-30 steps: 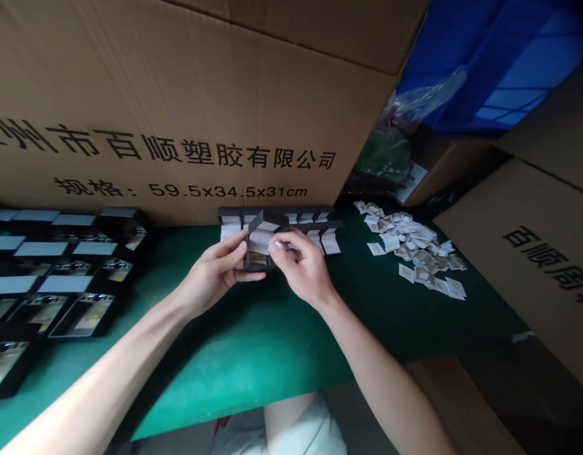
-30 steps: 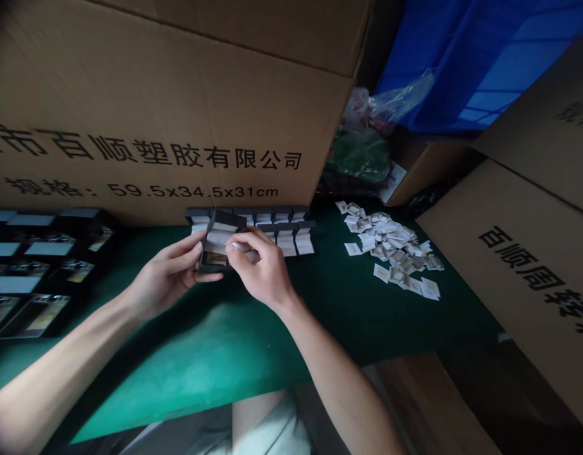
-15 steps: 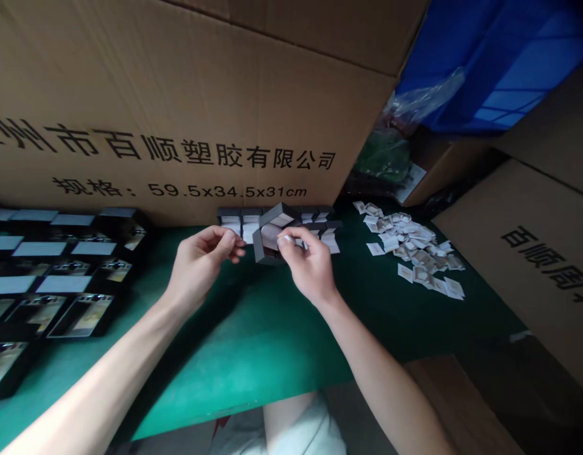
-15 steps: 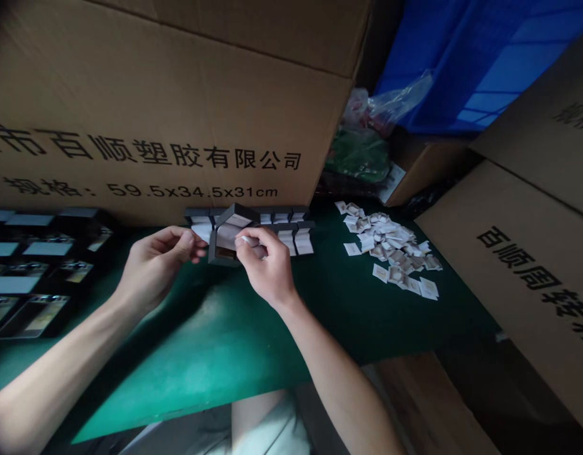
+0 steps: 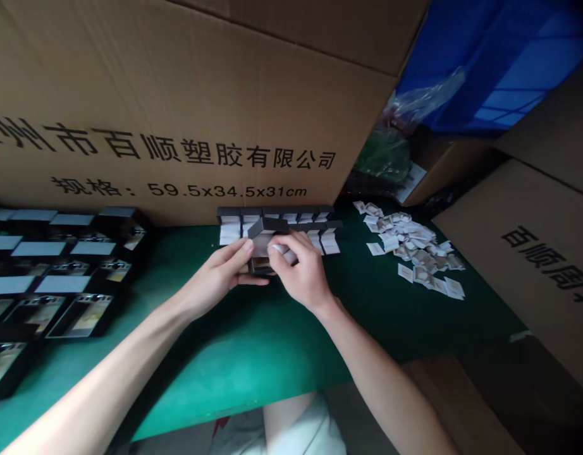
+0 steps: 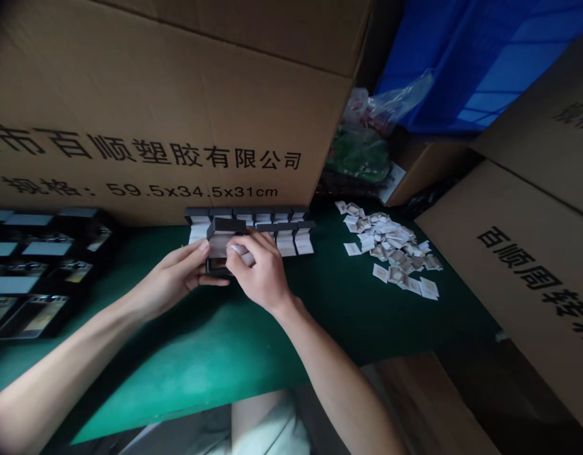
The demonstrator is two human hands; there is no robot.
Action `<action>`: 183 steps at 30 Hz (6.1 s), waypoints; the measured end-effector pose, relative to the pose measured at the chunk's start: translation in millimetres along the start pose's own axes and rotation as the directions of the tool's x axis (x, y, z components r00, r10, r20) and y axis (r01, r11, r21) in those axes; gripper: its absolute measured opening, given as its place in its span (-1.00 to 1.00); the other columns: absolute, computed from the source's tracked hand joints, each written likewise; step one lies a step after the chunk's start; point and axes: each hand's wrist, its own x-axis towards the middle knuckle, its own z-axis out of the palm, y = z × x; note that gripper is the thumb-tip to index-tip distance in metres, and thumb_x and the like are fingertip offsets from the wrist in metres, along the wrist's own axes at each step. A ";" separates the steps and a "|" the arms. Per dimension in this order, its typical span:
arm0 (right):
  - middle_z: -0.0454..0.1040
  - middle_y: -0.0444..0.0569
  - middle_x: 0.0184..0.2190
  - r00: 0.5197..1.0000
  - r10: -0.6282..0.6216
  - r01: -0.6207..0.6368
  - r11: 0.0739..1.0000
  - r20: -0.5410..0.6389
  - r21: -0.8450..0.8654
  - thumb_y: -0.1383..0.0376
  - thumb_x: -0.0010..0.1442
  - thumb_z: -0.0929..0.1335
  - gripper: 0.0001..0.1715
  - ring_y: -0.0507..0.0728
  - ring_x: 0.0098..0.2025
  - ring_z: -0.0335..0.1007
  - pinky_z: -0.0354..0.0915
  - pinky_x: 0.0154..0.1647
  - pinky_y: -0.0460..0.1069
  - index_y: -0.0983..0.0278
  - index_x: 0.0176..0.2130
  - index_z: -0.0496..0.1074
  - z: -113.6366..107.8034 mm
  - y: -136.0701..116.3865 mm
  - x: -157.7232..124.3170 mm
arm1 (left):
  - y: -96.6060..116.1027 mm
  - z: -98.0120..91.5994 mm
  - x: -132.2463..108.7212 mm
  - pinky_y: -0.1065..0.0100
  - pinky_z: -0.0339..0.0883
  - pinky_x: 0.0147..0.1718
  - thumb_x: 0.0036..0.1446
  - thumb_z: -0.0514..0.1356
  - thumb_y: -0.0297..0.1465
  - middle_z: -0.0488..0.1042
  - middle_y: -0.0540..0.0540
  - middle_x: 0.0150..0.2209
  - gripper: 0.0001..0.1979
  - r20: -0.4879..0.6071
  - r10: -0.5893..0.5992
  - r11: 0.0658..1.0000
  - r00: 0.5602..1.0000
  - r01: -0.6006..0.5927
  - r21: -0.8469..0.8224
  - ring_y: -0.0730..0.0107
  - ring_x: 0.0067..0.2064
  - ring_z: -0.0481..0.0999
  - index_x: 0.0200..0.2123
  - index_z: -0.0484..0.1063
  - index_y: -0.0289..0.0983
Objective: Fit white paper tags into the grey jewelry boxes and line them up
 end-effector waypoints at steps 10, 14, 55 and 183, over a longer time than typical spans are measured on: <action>0.37 0.08 0.04 0.998 0.024 -0.023 1.000 -0.064 0.018 0.26 0.36 0.36 -0.83 0.12 -0.04 0.49 0.49 0.03 0.06 0.22 -0.21 0.57 4.2 1.0 -4.3 | -1.5 1.0 2.7 0.06 0.58 0.09 0.26 0.32 -0.06 0.59 -0.18 0.14 -0.58 -0.107 0.115 0.992 0.988 -0.120 -0.042 -0.04 0.24 0.51 0.04 0.56 -0.21; 0.37 0.05 -0.08 0.999 -0.016 0.016 1.000 -0.042 0.007 0.28 0.37 0.34 -0.83 0.13 -0.05 0.47 0.49 0.04 0.06 0.22 -0.20 0.56 3.5 -1.3 -4.7 | -5.5 2.2 2.6 0.09 0.57 0.11 0.21 0.37 -0.07 0.55 -0.14 0.18 -0.52 -0.120 0.142 0.990 0.983 -0.139 0.036 0.01 0.23 0.52 0.09 0.51 -0.19; 0.53 0.04 0.10 0.993 -0.022 0.014 0.997 0.115 0.070 0.21 0.36 0.39 -0.73 0.17 0.15 0.51 0.51 0.15 0.05 0.16 0.02 0.60 0.2 -0.5 -3.4 | -5.9 0.5 4.3 0.18 0.56 0.07 0.24 0.33 -0.03 0.55 -0.13 0.09 -0.55 -0.187 0.185 0.982 0.965 -0.189 -0.001 0.11 0.15 0.52 0.03 0.48 -0.19; 0.57 -0.04 -0.17 0.997 -0.062 0.069 0.985 -0.044 0.156 0.37 0.35 0.43 -0.89 0.07 -0.08 0.57 0.54 -0.04 -0.03 0.19 -0.17 0.62 -0.4 -1.9 -2.0 | 2.7 -9.1 -0.4 0.14 0.53 0.12 0.04 0.49 -0.26 0.58 -0.16 0.17 -0.39 -0.048 0.233 0.943 0.971 -0.214 0.256 -0.02 0.13 0.60 0.17 0.51 -0.20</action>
